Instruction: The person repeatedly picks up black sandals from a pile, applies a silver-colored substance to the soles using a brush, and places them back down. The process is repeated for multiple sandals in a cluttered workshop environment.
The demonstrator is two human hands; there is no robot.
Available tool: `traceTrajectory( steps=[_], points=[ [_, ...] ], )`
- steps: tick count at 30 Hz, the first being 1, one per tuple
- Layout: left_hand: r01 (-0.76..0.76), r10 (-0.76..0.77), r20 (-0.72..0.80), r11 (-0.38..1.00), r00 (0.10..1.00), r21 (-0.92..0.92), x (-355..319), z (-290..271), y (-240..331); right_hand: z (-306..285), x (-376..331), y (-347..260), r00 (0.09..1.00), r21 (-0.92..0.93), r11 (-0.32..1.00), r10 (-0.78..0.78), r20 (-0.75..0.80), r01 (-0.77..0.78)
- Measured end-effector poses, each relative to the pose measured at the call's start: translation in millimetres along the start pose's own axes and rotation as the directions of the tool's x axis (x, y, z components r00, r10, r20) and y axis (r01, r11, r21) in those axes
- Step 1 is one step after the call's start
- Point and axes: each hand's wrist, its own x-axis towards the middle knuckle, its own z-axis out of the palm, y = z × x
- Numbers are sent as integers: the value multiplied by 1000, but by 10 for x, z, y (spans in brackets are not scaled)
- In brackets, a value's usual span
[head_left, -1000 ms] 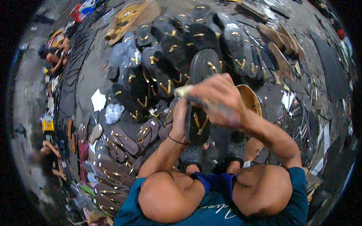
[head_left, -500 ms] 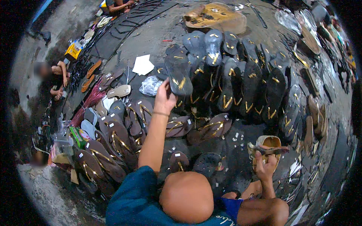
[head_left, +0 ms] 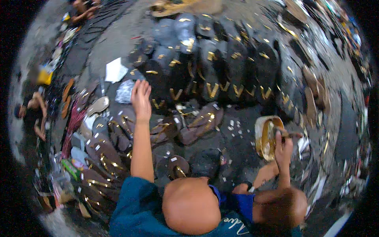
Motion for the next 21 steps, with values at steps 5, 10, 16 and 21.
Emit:
traceTrajectory(
  steps=[5,10,16,21],
  points=[
    [-226,-462,436,441,773,869,-1765,418,-409,-24,-88,588,986,-258,964,-97,-133,60],
    [-465,-355,574,349,738,814,-2030,195,-887,-194,-244,343,990,-291,957,-49,-133,8],
    [-722,-382,742,228,551,653,-1508,512,-1135,-626,-922,719,843,-604,795,362,399,-56],
    [-749,-564,636,47,526,661,-1479,741,-1103,-735,-408,276,842,573,618,369,394,-539]
  ],
)
